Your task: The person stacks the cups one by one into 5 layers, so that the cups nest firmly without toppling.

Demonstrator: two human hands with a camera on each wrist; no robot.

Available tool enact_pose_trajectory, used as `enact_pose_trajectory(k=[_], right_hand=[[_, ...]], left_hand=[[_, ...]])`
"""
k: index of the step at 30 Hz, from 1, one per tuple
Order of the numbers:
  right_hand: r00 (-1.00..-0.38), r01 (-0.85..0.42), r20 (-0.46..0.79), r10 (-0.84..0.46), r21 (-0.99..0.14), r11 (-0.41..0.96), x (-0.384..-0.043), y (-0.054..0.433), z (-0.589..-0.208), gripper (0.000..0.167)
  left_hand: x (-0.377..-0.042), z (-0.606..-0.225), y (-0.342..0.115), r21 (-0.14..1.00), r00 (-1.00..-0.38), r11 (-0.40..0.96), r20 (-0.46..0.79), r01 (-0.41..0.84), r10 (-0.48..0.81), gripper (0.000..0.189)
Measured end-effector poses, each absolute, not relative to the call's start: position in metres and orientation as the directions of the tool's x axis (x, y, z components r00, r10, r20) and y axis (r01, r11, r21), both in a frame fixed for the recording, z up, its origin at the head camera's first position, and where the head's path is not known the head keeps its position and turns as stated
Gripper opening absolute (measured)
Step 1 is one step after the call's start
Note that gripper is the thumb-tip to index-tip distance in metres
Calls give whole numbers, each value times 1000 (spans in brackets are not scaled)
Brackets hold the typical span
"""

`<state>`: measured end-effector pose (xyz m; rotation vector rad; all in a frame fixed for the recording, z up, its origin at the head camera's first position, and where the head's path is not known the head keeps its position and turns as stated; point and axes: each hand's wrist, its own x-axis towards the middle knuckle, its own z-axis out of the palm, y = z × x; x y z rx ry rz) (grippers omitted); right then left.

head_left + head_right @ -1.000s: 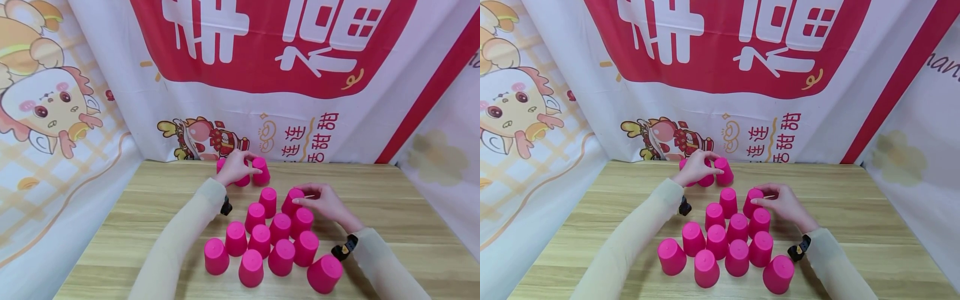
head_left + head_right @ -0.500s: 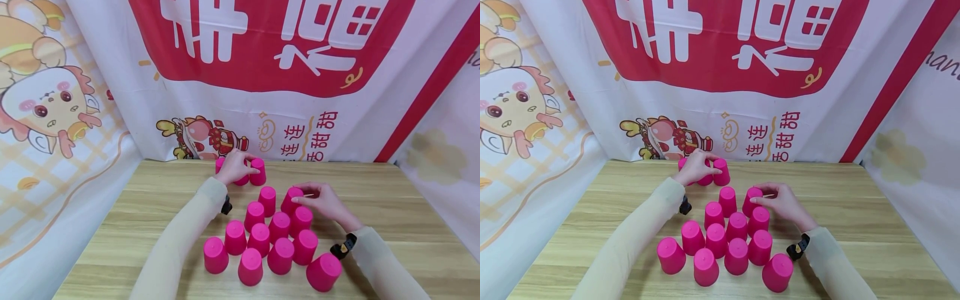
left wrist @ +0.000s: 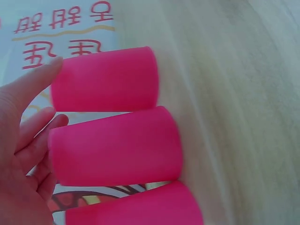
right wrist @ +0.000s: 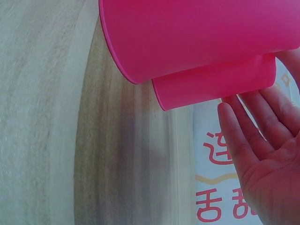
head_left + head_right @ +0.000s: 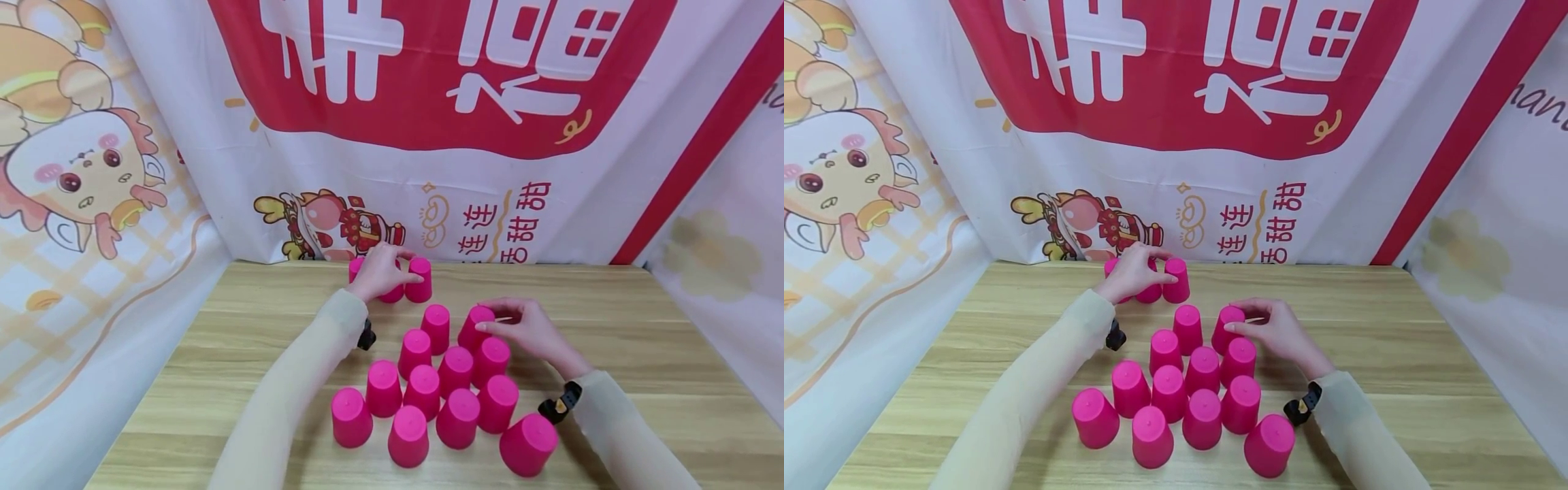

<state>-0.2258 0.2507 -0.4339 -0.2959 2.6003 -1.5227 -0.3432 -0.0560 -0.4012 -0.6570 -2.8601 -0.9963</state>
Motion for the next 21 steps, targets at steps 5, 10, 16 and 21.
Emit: enact_pose_trajectory(k=[5,10,16,21], right_hand=[[-975,-99,-12,-223,-872,479,-227,251,-436,59],[-976,-90,-19,-217,-872,481,-226,251,-436,60],[-977,-100,-10,-215,-863,495,-226,249,-433,59],[-977,-115,5,-212,-854,508,-225,249,-432,58]], left_hand=[[-335,-390,-66,658,-901,626,215,418,377,57],[-322,-381,-78,675,-887,585,259,450,383,57],[-306,-379,-89,676,-867,551,305,489,395,58],[-285,-386,-92,714,-855,497,291,493,429,58]])
